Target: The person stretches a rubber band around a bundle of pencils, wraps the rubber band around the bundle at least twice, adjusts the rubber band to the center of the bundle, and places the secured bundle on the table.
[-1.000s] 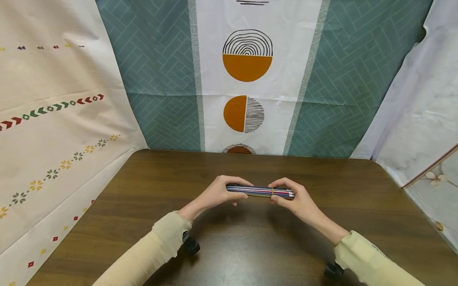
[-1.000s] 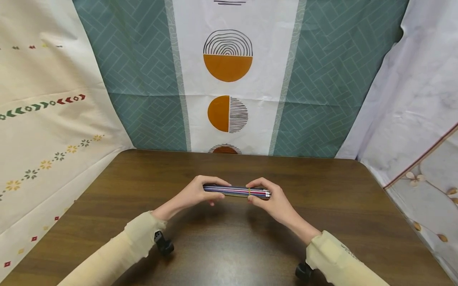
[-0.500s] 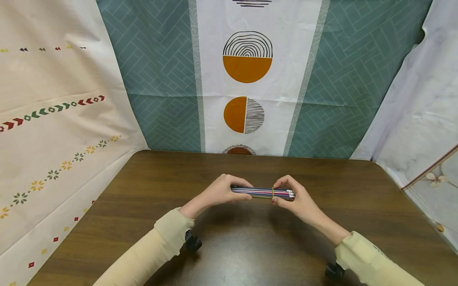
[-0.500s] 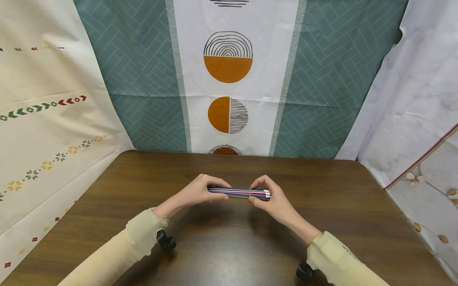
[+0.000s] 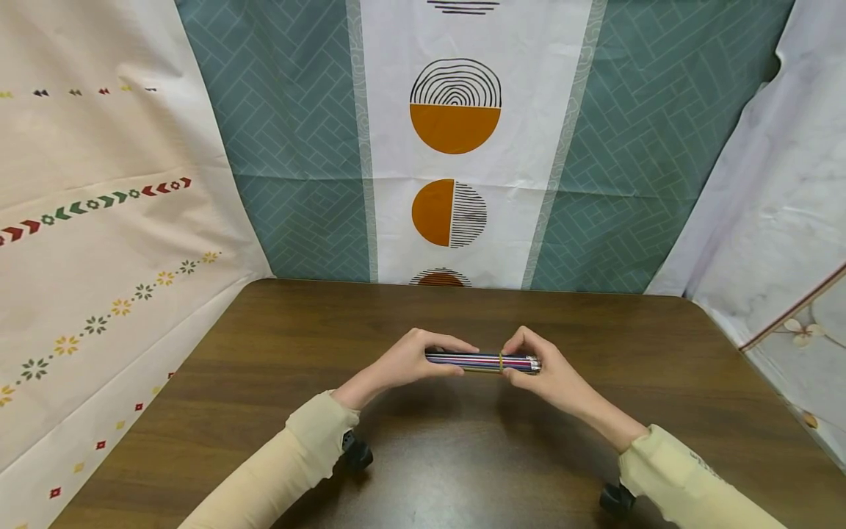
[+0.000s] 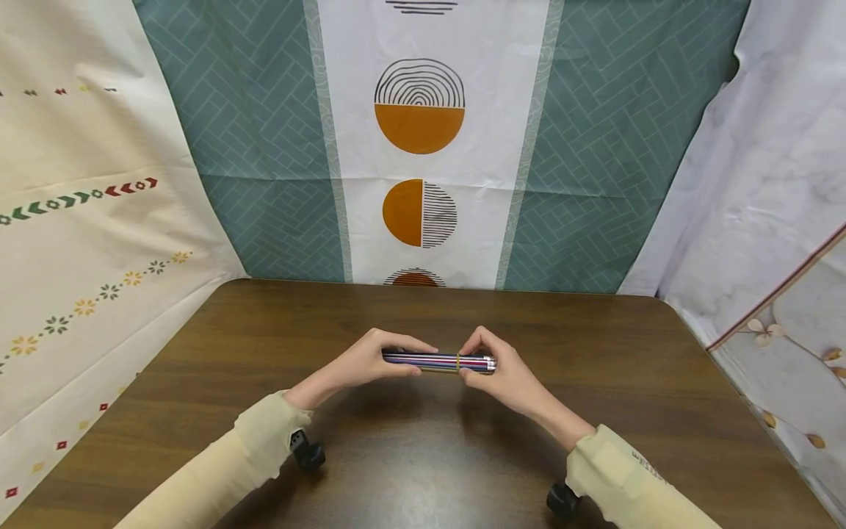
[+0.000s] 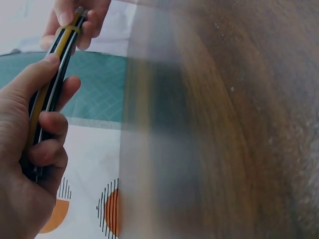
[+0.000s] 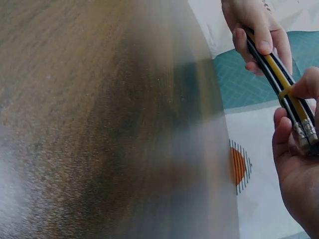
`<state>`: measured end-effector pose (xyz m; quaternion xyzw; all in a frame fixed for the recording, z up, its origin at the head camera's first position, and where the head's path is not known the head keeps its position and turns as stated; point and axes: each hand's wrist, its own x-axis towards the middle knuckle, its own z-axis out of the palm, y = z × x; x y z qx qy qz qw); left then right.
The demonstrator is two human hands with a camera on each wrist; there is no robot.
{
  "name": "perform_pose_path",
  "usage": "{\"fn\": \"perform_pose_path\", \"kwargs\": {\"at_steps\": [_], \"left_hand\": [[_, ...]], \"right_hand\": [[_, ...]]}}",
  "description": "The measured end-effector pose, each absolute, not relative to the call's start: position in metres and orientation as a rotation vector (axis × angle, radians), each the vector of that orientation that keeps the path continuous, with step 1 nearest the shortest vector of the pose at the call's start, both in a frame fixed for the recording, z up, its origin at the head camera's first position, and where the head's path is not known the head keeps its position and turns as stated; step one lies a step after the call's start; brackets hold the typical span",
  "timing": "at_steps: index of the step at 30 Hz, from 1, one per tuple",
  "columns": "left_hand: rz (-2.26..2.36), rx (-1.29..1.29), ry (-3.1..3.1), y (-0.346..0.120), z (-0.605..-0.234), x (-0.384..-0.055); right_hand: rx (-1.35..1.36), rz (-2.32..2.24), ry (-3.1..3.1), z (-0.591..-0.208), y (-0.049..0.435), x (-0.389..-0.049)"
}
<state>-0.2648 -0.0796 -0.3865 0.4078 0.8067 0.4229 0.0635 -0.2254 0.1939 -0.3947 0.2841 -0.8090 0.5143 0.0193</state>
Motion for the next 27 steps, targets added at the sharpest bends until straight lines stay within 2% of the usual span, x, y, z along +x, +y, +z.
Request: {"fn": "perform_pose_path", "kwargs": {"at_steps": [8, 19, 27], "left_hand": [[1.318, 1.237, 2.461, -0.077, -0.390, -0.262], [1.335, 1.217, 2.456, -0.071, -0.389, -0.259], [1.348, 1.191, 2.416, -0.072, -0.390, -0.262]], "right_hand": [[0.895, 1.592, -2.492, -0.391, 0.193, -0.226], [0.700, 1.682, -2.613, -0.390, 0.188, -0.222], [0.903, 1.390, -2.654, -0.380, 0.196, -0.228]]}}
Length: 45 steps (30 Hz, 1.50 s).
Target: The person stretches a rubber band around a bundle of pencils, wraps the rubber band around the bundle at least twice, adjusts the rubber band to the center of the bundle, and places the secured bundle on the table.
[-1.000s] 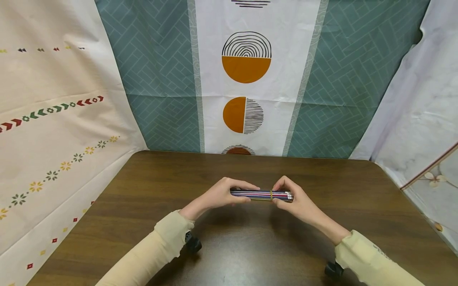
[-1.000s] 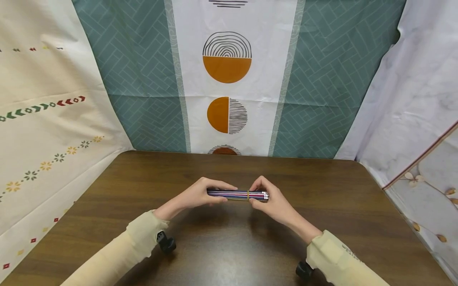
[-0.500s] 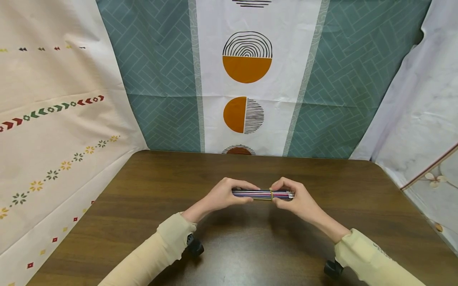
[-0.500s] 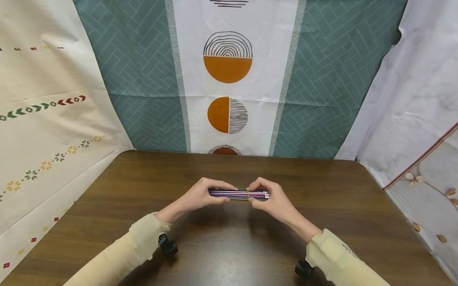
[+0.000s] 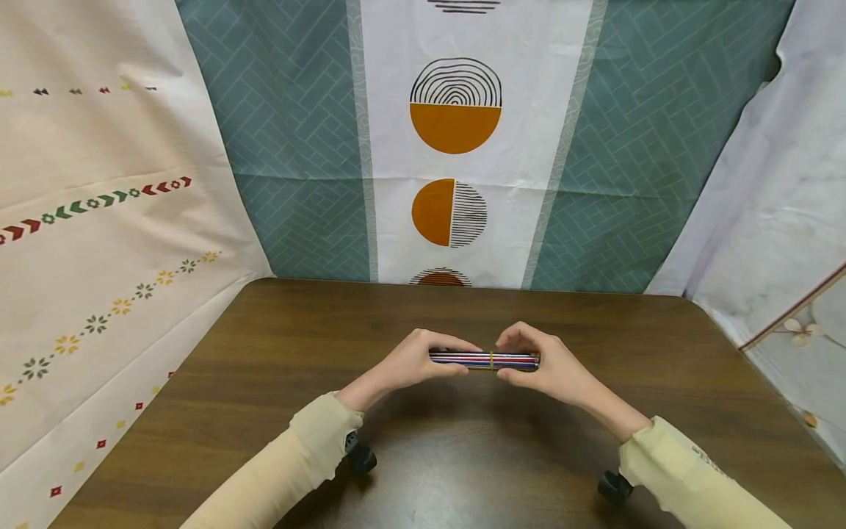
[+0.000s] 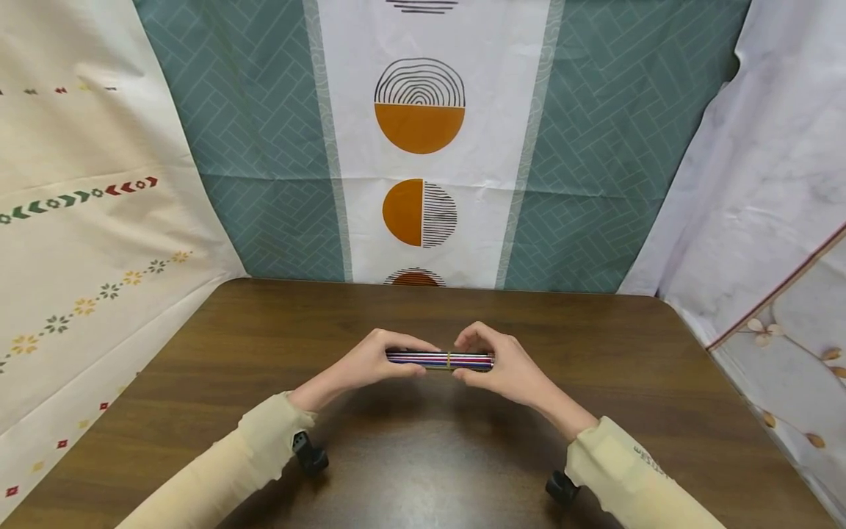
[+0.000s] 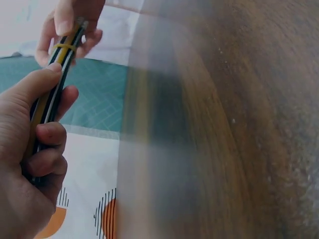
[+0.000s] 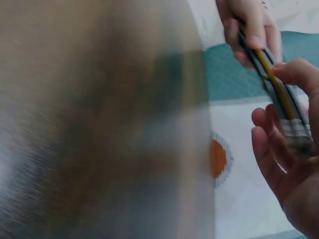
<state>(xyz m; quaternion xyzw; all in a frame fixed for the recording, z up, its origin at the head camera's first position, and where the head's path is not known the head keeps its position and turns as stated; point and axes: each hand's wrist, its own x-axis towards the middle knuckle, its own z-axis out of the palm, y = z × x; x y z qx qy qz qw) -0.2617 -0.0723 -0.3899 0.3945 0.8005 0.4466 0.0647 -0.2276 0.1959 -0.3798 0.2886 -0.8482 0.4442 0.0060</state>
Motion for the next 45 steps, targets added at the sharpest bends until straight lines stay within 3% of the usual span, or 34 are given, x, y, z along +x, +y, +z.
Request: {"fn": "perform_pose_path", "kwargs": {"at_steps": [33, 45], "left_hand": [[1.325, 1.193, 2.457, -0.067, -0.394, -0.259], [1.378, 1.071, 2.332, -0.074, -0.391, -0.265]], "right_hand": [[0.762, 1.496, -2.638, -0.387, 0.179, -0.222], [0.874, 1.443, -2.667, -0.382, 0.192, -0.226]]}}
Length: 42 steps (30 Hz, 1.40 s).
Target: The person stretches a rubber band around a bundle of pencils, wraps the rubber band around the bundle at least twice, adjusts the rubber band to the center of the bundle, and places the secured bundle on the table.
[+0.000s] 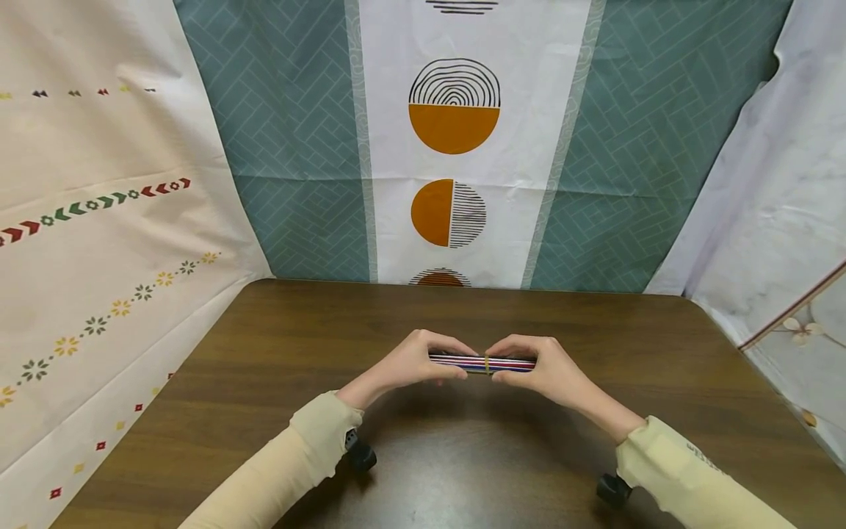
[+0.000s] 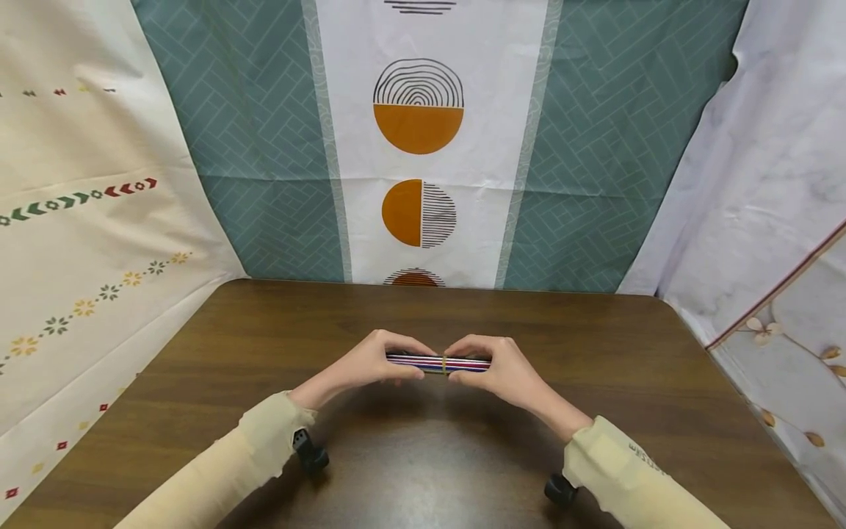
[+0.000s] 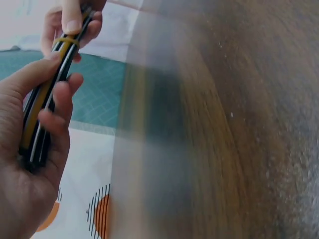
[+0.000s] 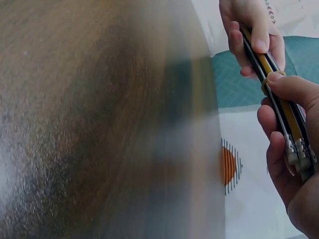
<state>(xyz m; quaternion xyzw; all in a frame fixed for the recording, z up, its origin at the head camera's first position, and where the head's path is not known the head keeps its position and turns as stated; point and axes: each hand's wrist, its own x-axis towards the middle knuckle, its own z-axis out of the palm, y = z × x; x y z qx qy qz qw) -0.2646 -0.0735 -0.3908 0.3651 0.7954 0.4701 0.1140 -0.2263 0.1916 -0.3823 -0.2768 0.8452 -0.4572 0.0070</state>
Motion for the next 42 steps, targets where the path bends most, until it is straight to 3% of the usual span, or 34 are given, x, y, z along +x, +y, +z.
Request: {"fn": "perform_pose_path", "kwargs": {"at_steps": [6, 25, 42], "left_hand": [[1.439, 0.983, 2.338, -0.077, -0.393, -0.264], [1.492, 1.128, 2.371, -0.070, -0.397, -0.259], [1.485, 1.079, 2.401, -0.081, -0.394, -0.273]], "right_hand": [[-0.813, -1.428, 2.672, -0.382, 0.195, -0.228], [-0.683, -1.516, 2.589, -0.385, 0.190, -0.226], [-0.849, -1.326, 2.505, -0.362, 0.215, -0.243]]}}
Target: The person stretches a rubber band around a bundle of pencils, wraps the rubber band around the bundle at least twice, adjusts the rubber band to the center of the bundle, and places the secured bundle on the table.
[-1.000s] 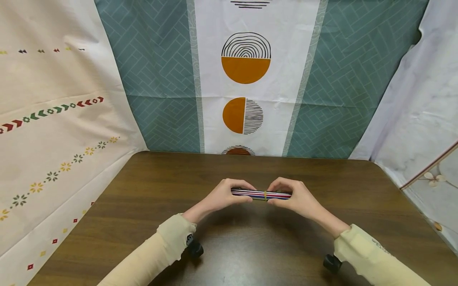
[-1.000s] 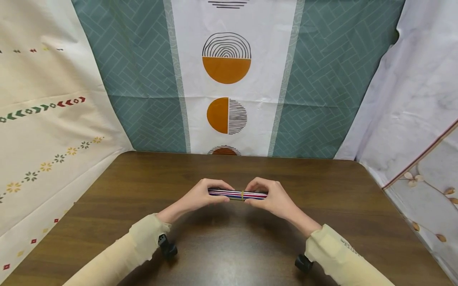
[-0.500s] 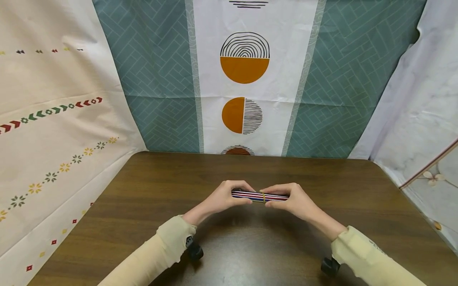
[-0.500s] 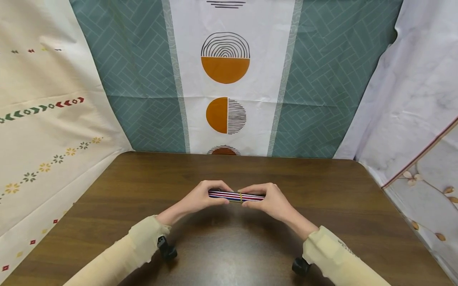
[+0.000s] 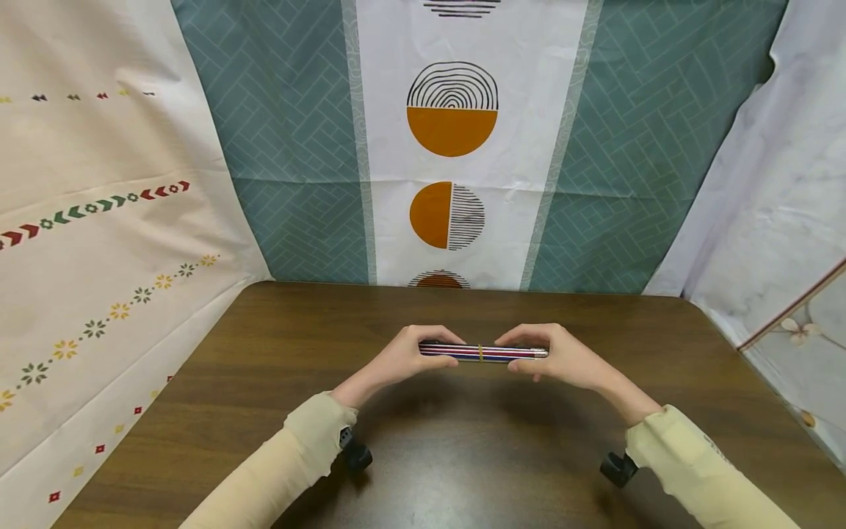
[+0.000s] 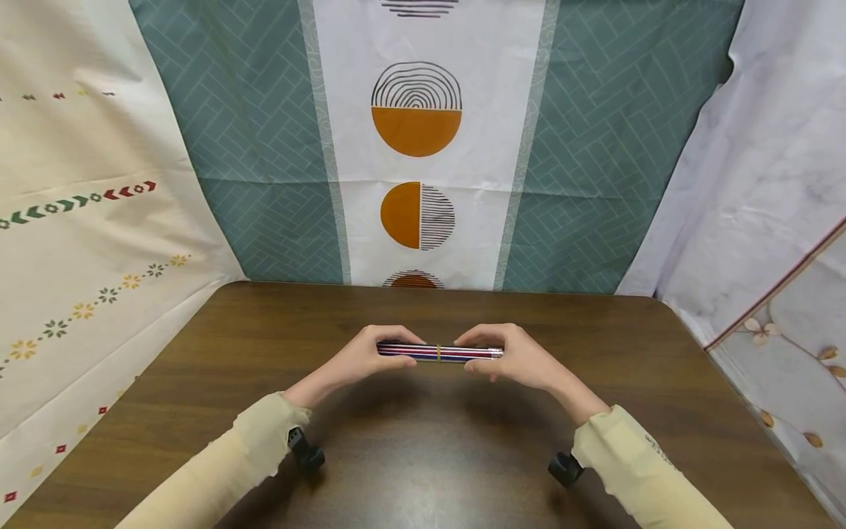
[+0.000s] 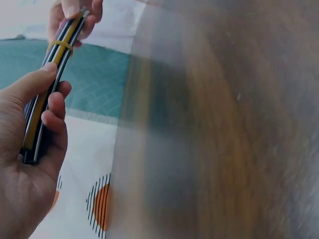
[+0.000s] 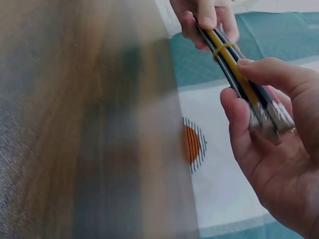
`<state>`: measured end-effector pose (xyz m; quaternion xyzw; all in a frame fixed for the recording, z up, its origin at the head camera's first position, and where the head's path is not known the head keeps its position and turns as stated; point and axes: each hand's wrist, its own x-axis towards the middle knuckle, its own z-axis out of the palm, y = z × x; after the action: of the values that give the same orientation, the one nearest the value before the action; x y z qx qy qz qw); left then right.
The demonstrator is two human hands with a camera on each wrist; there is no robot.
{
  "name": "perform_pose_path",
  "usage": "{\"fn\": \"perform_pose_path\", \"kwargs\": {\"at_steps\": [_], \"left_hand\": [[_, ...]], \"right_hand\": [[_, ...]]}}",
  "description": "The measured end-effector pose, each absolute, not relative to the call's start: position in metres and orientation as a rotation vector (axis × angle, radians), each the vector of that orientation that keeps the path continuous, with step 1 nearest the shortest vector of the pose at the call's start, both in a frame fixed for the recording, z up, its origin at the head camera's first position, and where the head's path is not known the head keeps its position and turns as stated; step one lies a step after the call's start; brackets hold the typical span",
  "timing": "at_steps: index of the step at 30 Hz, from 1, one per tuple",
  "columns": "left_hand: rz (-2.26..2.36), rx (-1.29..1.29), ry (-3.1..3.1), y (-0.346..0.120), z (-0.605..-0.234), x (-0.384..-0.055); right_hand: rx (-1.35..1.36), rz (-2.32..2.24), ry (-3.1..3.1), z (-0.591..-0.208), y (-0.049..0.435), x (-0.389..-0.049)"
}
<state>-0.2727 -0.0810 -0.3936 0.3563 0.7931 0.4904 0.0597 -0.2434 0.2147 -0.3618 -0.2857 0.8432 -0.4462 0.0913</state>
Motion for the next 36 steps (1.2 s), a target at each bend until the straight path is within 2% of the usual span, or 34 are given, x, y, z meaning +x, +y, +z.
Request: {"fn": "perform_pose_path", "kwargs": {"at_steps": [13, 26, 36], "left_hand": [[1.465, 1.025, 2.518, -0.095, -0.391, -0.283], [1.470, 0.953, 2.521, -0.099, -0.389, -0.292], [1.598, 0.856, 2.371, -0.088, -0.388, -0.286]], "right_hand": [[-0.699, -1.473, 2.584, -0.364, 0.231, -0.251], [-0.700, -1.645, 2.552, -0.374, 0.236, -0.252], [-0.797, -1.378, 2.756, -0.369, 0.209, -0.246]]}}
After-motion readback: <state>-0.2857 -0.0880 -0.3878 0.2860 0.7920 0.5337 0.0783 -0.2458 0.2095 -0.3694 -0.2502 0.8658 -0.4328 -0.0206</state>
